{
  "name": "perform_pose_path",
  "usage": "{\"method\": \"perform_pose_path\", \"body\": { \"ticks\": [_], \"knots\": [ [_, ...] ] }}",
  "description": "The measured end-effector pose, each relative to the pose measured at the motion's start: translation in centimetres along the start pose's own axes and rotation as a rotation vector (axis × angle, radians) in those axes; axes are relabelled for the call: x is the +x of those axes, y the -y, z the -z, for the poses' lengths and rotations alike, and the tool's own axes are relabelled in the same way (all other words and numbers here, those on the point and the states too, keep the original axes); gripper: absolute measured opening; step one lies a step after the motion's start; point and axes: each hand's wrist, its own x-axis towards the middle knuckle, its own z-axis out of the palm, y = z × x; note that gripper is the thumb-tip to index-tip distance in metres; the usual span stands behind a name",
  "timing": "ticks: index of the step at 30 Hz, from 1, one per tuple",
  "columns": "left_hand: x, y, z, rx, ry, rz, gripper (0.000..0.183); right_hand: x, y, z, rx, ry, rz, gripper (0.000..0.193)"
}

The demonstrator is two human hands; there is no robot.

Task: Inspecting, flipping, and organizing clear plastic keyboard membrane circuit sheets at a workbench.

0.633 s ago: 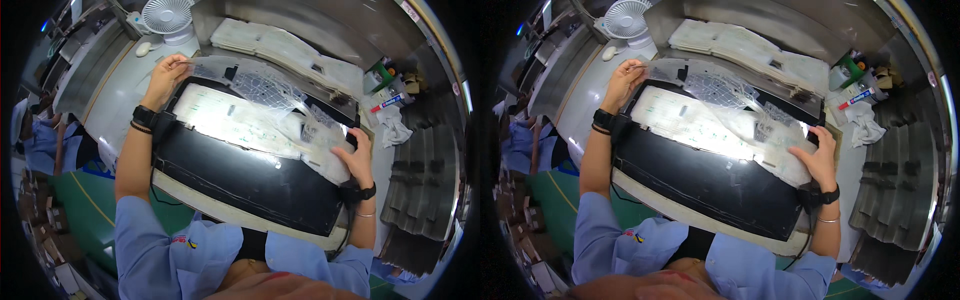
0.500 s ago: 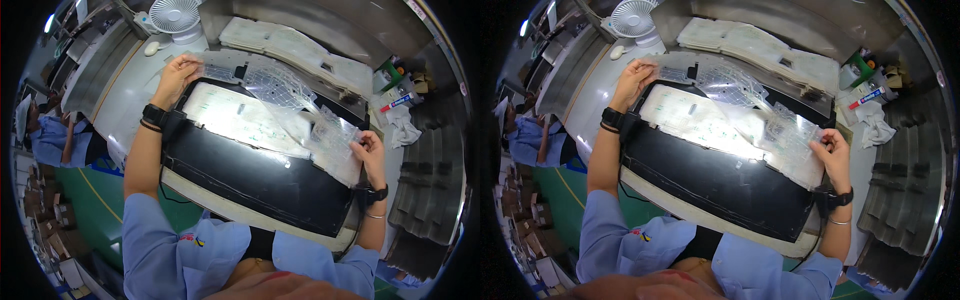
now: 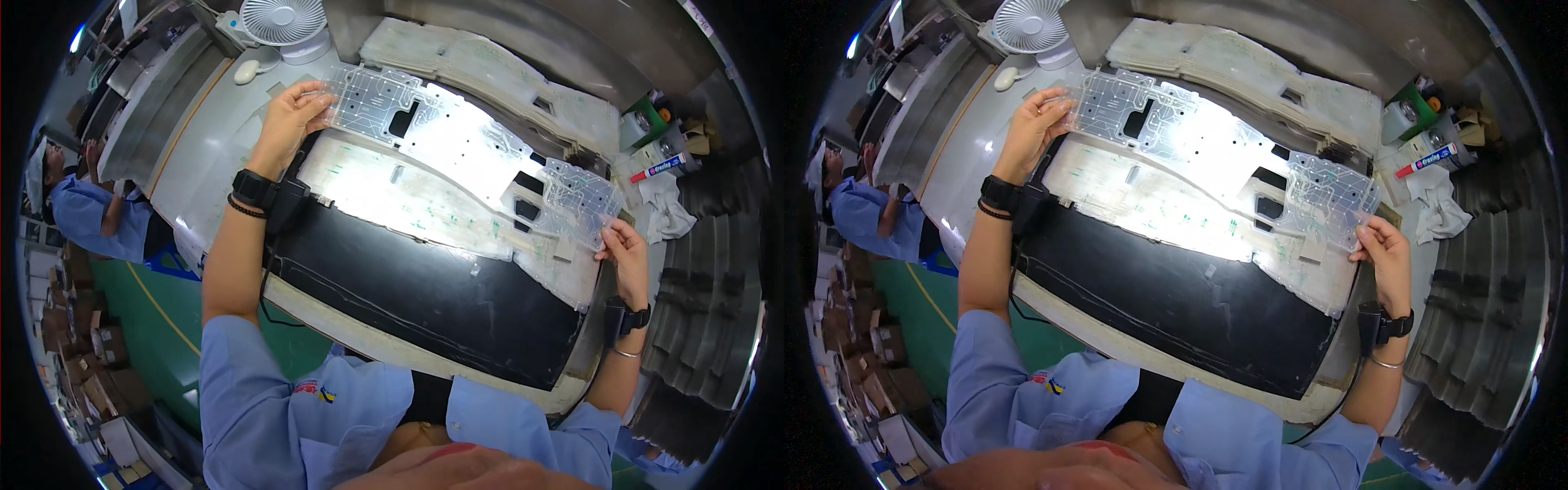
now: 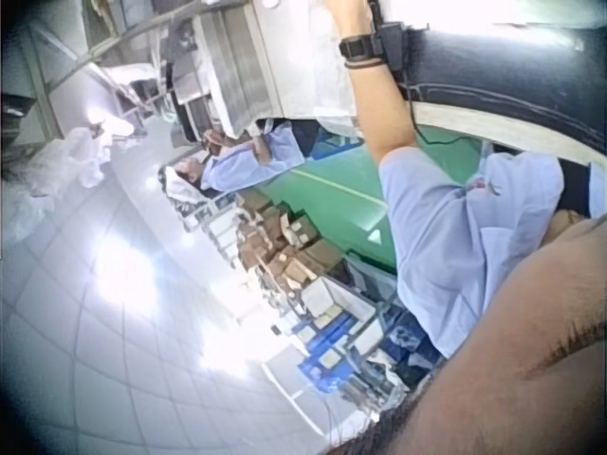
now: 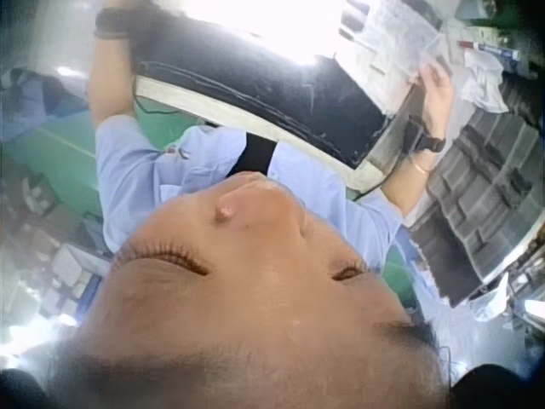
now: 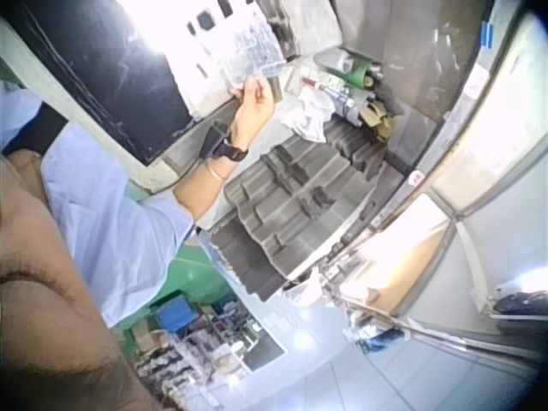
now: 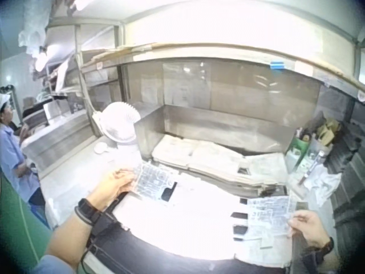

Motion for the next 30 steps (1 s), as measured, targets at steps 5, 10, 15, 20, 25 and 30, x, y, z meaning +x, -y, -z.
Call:
{"method": "perform_pose_path", "body": {
  "ticks": [5, 10, 15, 20, 25, 30],
  "knots": [
    [0.4, 0.4, 0.1, 0.026, -0.011, -0.007, 0.033, 0.0, -0.6, 0.4, -0.01, -0.027, -0.016, 0.021],
    [0.9, 1.3, 1.8, 0.227, -0.079, -0.019, 0.034, 0.1, 0.0, -0.7, 0.02, 0.073, -0.005, 0.027],
    [1.4, 1.2, 2.3, 0.202, -0.071, -0.02, 0.035, -0.4, 1.0, -1.4, 0.062, 0.12, -0.003, 0.028],
    [1.5, 1.6, 2.6, 0.158, -0.061, -0.023, 0.036, -0.9, 1.4, -1.6, 0.066, 0.114, -0.004, 0.029],
    [1.1, 1.4, 1.8, 0.149, -0.086, -0.057, 0.034, -1.1, 1.1, -1.3, 0.076, 0.13, -0.001, 0.03],
    [1.2, 1.4, 1.8, 0.152, -0.081, -0.073, 0.034, -1.1, 1.1, -1.2, 0.058, 0.115, 0.014, 0.03]
  ]
}}
